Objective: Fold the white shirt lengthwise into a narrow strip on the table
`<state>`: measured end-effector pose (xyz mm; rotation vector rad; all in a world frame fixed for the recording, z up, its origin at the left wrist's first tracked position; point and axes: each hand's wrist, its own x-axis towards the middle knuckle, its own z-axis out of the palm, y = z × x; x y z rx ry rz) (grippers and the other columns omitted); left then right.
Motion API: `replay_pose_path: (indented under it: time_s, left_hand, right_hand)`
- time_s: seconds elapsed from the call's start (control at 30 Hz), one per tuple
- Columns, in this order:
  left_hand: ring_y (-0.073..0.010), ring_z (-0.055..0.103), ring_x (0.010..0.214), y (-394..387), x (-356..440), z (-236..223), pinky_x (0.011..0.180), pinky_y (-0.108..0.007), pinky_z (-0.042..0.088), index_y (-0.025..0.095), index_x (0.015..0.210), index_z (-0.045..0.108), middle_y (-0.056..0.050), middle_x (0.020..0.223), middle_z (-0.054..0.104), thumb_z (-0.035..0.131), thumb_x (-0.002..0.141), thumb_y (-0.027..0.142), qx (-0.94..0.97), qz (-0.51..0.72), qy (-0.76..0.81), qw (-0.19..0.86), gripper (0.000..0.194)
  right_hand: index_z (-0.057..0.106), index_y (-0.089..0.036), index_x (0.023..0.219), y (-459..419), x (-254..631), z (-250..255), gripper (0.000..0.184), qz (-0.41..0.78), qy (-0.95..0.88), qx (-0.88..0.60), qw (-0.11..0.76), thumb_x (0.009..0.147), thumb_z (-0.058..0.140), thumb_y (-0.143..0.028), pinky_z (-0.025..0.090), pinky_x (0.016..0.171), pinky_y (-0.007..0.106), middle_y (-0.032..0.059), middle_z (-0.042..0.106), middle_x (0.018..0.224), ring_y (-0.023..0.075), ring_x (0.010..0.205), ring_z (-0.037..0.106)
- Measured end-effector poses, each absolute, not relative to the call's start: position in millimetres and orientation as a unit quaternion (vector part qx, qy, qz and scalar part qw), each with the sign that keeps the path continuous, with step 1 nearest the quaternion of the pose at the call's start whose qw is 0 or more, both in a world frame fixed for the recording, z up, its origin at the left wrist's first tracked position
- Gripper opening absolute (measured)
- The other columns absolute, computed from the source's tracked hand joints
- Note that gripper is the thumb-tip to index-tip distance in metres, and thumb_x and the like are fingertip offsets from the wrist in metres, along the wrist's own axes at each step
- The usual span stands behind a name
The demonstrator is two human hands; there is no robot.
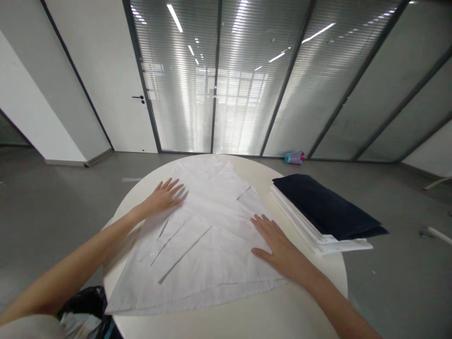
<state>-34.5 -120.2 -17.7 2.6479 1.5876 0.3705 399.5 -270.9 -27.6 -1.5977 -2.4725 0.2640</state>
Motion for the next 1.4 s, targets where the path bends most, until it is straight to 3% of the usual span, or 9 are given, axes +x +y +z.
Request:
replay_pose_path:
  time_s: [0.1, 0.23, 0.37, 0.6, 0.77, 0.93, 1.0, 1.17, 1.4]
  left_hand:
    - [-0.0265, 0.035, 0.146, -196.6, -38.7, 8.2, 0.119, -0.046, 0.032, 0.036, 0.151, 0.042, -0.003, 0.159, 0.036, 0.052, 0.096, 0.052, 0.912, 0.084, 0.383, 0.118, 0.058]
    - [-0.0269, 0.046, 0.139, -292.4, -62.8, 22.4, 0.112, -0.044, 0.045, 0.046, 0.146, 0.045, 0.0, 0.155, 0.043, 0.07, 0.085, 0.041, 0.903, 0.058, 0.379, 0.193, 0.066]
    - [-0.03, 0.048, 0.137, -341.7, -86.3, 10.6, 0.107, -0.046, 0.05, 0.047, 0.145, 0.047, 0.0, 0.155, 0.043, 0.074, 0.082, 0.041, 0.889, 0.043, 0.422, 0.173, 0.068]
    - [-0.0261, 0.063, 0.116, -323.6, -37.9, 19.3, 0.1, -0.04, 0.051, 0.035, 0.124, 0.067, -0.003, 0.129, 0.067, 0.065, 0.091, 0.039, 0.902, 0.068, 0.406, 0.127, 0.034]
    - [-0.025, 0.068, 0.092, -291.8, 36.2, 56.3, 0.088, -0.04, 0.049, 0.025, 0.104, 0.072, -0.005, 0.097, 0.072, 0.06, 0.095, 0.038, 0.939, 0.045, 0.336, 0.063, 0.019]
    - [-0.0251, 0.063, 0.117, -255.7, 118.4, 54.1, 0.095, -0.035, 0.049, 0.029, 0.153, 0.034, -0.009, 0.144, 0.054, 0.058, 0.096, 0.036, 0.964, 0.093, 0.193, 0.157, 0.062]
    - [-0.0303, 0.047, 0.137, -239.9, 145.6, 32.3, 0.108, -0.04, 0.042, 0.022, 0.158, 0.021, -0.015, 0.155, 0.04, 0.064, 0.092, 0.043, 0.969, 0.11, 0.16, 0.155, 0.082]
    - [-0.0429, 0.018, 0.149, -218.0, 169.5, -26.7, 0.118, -0.066, 0.017, 0.022, 0.159, 0.022, -0.017, 0.163, 0.023, 0.049, 0.091, 0.067, 0.967, 0.129, 0.196, 0.103, 0.085]
    - [-0.041, 0.02, 0.149, -250.0, 154.3, -36.9, 0.12, -0.064, 0.012, 0.024, 0.153, 0.038, -0.014, 0.162, 0.026, 0.049, 0.09, 0.068, 0.974, 0.133, 0.145, 0.116, 0.078]
  right_hand:
    - [0.055, -0.026, 0.141, -289.8, 415.0, -14.3, 0.05, 0.108, -0.819, -0.551, 0.118, 0.099, 0.042, -0.051, 0.037, 0.116, 0.044, 0.0086, 0.052, 0.146, 0.0262, 0.137, 0.047]
    - [0.068, -0.024, 0.108, -316.6, 436.6, -13.0, 0.035, 0.108, -0.785, -0.596, 0.126, 0.097, 0.041, -0.043, 0.05, 0.098, 0.041, 0.0101, 0.067, 0.115, 0.0263, 0.11, 0.064]
    - [0.065, -0.02, 0.092, -330.9, 449.1, -24.0, 0.038, 0.036, -0.693, -0.708, 0.132, 0.091, 0.044, -0.052, 0.052, 0.084, 0.045, 0.0129, 0.066, 0.095, 0.0305, 0.092, 0.067]
    - [0.051, -0.024, 0.073, -325.5, 446.6, -16.9, 0.031, 0.064, -0.636, -0.76, 0.115, 0.089, 0.04, -0.048, 0.045, 0.063, 0.035, 0.0063, 0.065, 0.078, 0.0256, 0.075, 0.067]
    - [0.053, -0.025, 0.075, -320.3, 428.7, -0.9, 0.026, 0.115, -0.646, -0.71, 0.254, 0.086, 0.046, -0.047, 0.046, 0.061, 0.031, 0.0036, 0.065, 0.069, 0.021, 0.065, 0.063]
    - [0.06, -0.023, 0.083, -311.4, 387.5, 22.8, 0.027, 0.202, -0.682, -0.623, 0.325, 0.085, 0.052, -0.049, 0.045, 0.054, 0.027, 0.0007, 0.059, 0.062, 0.0168, 0.055, 0.055]
    - [0.062, -0.023, 0.091, -306.8, 379.6, 27.2, 0.026, 0.203, -0.69, -0.612, 0.329, 0.084, 0.052, -0.046, 0.043, 0.052, 0.026, -0.0017, 0.055, 0.06, 0.0158, 0.052, 0.052]
    - [0.063, -0.024, 0.093, -307.9, 404.5, 17.1, 0.023, 0.136, -0.704, -0.658, 0.23, 0.081, 0.045, -0.033, 0.038, 0.053, 0.026, -0.0041, 0.051, 0.054, 0.0162, 0.05, 0.051]
    - [0.069, -0.024, 0.079, -347.4, 451.9, 1.6, 0.019, 0.167, -0.714, -0.679, 0.01, 0.077, 0.05, -0.021, 0.039, 0.06, 0.028, 0.0028, 0.067, 0.067, 0.0206, 0.065, 0.064]
